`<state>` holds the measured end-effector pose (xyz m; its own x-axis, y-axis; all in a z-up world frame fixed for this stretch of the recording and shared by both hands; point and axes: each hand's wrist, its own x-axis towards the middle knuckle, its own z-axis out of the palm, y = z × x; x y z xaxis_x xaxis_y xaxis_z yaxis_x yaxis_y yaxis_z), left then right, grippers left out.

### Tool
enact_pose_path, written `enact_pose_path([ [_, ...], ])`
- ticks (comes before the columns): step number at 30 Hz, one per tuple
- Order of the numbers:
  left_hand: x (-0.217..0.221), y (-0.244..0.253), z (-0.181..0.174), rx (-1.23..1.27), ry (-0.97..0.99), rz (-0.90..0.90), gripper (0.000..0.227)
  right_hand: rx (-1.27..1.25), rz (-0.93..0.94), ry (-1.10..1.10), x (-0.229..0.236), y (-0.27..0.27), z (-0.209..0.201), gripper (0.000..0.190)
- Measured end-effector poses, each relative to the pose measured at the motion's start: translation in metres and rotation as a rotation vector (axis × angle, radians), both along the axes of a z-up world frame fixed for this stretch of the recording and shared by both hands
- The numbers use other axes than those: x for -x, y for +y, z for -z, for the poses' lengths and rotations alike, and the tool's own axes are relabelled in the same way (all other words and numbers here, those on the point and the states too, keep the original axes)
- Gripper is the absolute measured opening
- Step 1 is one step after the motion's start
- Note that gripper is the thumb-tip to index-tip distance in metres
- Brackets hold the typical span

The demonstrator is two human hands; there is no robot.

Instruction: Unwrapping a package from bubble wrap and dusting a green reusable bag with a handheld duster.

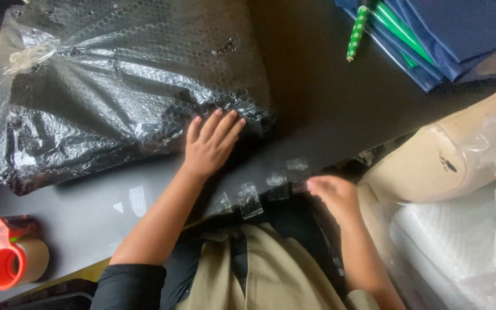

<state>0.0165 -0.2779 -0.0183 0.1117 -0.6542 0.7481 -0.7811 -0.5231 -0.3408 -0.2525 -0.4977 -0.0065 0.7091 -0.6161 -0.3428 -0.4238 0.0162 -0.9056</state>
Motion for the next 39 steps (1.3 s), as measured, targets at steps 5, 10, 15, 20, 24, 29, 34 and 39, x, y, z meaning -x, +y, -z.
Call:
enact_pose_path([
  [5,0.000,0.000,0.001,0.035,0.017,0.024,0.039,0.110,-0.036,-0.001,-0.008,0.006,-0.011,0.025],
  [10,0.001,0.001,-0.002,0.047,0.052,0.050,0.039,0.234,-0.079,-0.091,0.000,0.019,-0.040,0.015],
  [15,0.002,0.000,-0.002,0.065,0.064,0.053,0.038,0.315,-0.107,-0.498,0.005,0.036,-0.083,0.008],
  [20,0.002,0.001,-0.001,0.064,0.084,0.056,0.037,0.332,-0.128,-0.668,-0.081,0.038,-0.055,0.009],
  [24,0.000,0.003,-0.001,0.051,0.105,0.060,0.037,0.330,-0.052,-0.652,-0.152,0.049,-0.019,0.011],
  [29,-0.006,0.003,0.012,0.048,0.141,0.064,0.039,0.567,0.006,-0.526,-0.163,0.057,-0.030,0.018],
  [34,-0.008,-0.002,0.011,0.191,0.201,0.224,0.029,0.873,0.065,-0.436,-0.170,0.054,-0.018,0.027],
  [39,-0.005,-0.004,0.001,0.229,0.164,0.239,0.037,1.343,-0.038,-0.590,-0.170,0.040,-0.010,0.035],
])
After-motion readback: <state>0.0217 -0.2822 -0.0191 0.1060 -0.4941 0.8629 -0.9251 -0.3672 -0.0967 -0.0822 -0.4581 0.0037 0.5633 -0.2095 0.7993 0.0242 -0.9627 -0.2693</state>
